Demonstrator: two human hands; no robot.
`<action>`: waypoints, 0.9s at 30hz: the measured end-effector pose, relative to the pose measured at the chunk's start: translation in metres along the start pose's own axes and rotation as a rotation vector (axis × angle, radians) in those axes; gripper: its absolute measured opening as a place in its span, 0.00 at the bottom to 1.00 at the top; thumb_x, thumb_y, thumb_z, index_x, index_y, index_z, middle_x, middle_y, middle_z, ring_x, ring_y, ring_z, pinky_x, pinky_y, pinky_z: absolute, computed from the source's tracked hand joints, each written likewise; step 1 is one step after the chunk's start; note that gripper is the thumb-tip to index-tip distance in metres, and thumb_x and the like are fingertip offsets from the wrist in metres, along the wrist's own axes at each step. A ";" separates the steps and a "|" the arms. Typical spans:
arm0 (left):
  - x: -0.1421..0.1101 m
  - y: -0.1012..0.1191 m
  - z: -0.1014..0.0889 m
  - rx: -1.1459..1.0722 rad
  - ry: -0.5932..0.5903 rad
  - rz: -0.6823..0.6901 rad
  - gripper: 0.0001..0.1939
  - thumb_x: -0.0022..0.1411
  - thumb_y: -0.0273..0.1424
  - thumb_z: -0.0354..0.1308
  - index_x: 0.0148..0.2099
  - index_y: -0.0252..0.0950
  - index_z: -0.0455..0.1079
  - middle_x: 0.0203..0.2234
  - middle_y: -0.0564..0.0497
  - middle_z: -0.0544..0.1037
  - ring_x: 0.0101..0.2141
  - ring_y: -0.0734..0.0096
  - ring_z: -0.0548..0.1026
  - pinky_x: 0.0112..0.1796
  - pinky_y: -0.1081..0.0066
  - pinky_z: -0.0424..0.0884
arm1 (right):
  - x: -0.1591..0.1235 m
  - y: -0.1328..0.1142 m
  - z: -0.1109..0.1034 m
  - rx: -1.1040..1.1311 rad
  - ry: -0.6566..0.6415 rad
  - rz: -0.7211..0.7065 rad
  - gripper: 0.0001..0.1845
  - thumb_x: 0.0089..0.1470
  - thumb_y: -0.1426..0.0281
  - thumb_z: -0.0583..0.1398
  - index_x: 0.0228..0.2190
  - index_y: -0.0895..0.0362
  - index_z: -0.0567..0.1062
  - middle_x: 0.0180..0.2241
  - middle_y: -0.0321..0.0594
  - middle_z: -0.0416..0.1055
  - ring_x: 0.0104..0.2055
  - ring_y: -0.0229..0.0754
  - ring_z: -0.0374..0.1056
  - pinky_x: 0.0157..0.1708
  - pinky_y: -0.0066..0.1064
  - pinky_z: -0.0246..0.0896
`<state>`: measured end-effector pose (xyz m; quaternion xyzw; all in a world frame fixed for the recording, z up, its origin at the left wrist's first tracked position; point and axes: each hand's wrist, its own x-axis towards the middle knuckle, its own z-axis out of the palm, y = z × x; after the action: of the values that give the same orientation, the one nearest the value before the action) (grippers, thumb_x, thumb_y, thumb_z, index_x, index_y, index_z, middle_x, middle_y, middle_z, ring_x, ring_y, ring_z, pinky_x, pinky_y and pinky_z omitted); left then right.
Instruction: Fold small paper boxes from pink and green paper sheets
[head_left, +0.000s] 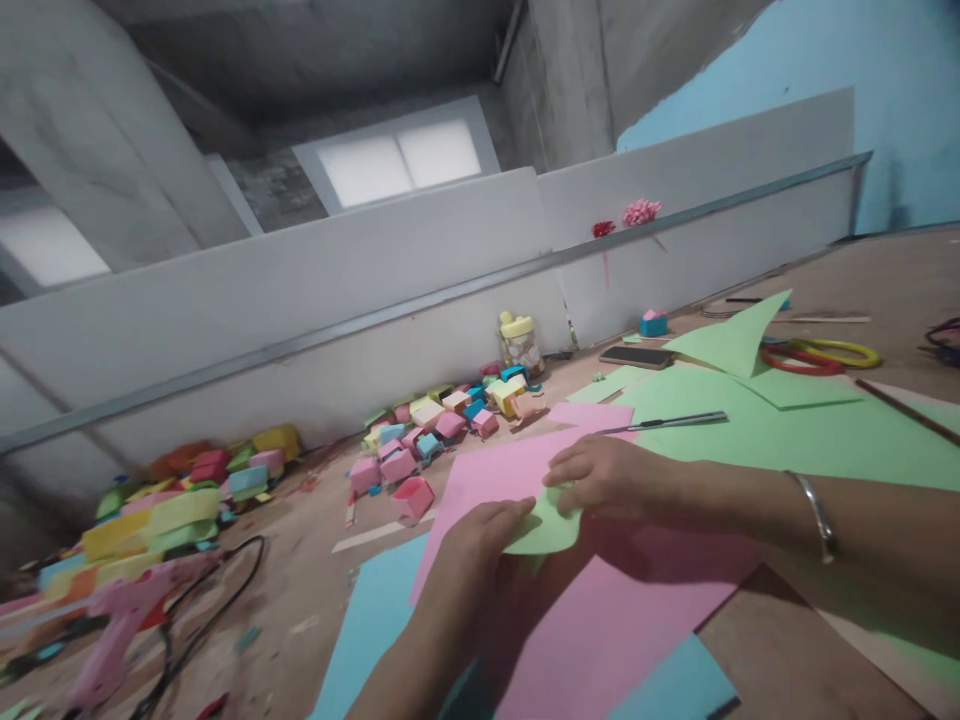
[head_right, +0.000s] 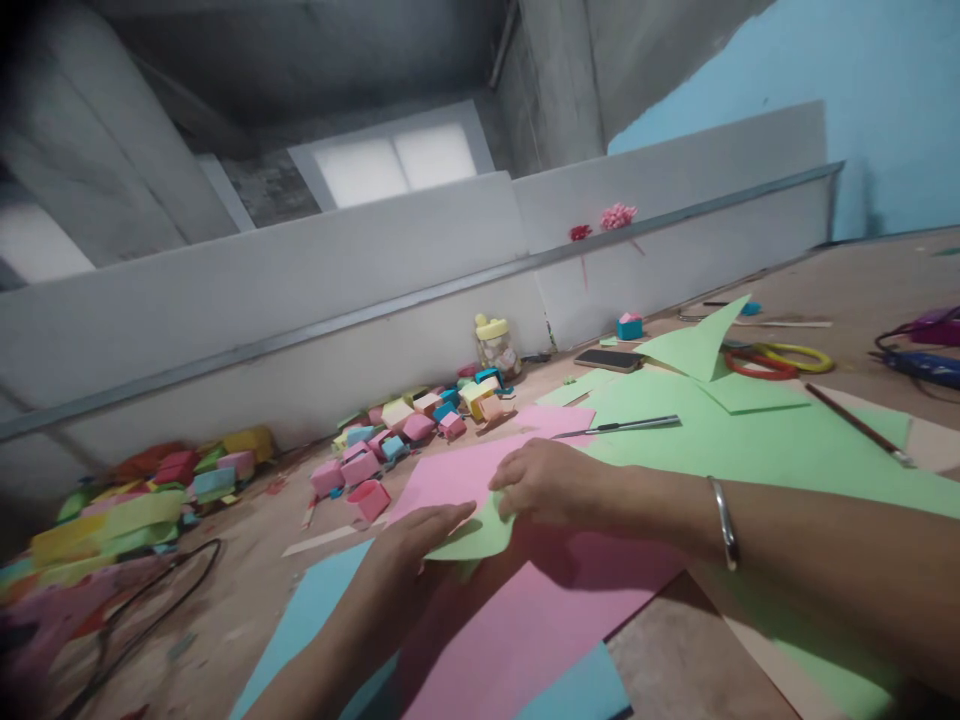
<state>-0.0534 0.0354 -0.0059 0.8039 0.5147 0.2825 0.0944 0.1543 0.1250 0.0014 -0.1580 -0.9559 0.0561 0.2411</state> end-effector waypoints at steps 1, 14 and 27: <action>0.000 0.001 0.000 0.009 0.019 -0.032 0.19 0.52 0.19 0.52 0.43 0.39 0.76 0.36 0.46 0.81 0.35 0.62 0.76 0.34 0.68 0.68 | 0.000 0.001 0.000 0.033 0.057 0.031 0.12 0.45 0.79 0.58 0.30 0.53 0.78 0.40 0.38 0.75 0.41 0.42 0.68 0.44 0.34 0.60; 0.000 0.010 0.004 -0.374 0.417 -0.415 0.13 0.54 0.26 0.56 0.41 0.38 0.76 0.30 0.51 0.81 0.32 0.66 0.77 0.35 0.69 0.73 | 0.000 -0.014 -0.010 1.139 0.239 0.563 0.11 0.45 0.67 0.66 0.33 0.59 0.79 0.36 0.45 0.76 0.41 0.44 0.71 0.42 0.35 0.67; 0.007 0.008 0.003 -1.166 0.425 -0.805 0.10 0.62 0.32 0.53 0.44 0.34 0.68 0.35 0.47 0.79 0.30 0.71 0.78 0.30 0.70 0.74 | -0.008 0.019 0.001 0.913 0.009 0.176 0.04 0.48 0.72 0.64 0.28 0.56 0.80 0.47 0.45 0.73 0.50 0.48 0.67 0.48 0.39 0.62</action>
<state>-0.0435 0.0388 -0.0026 0.3003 0.5432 0.6034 0.5006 0.1656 0.1401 -0.0062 -0.1165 -0.8154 0.4906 0.2843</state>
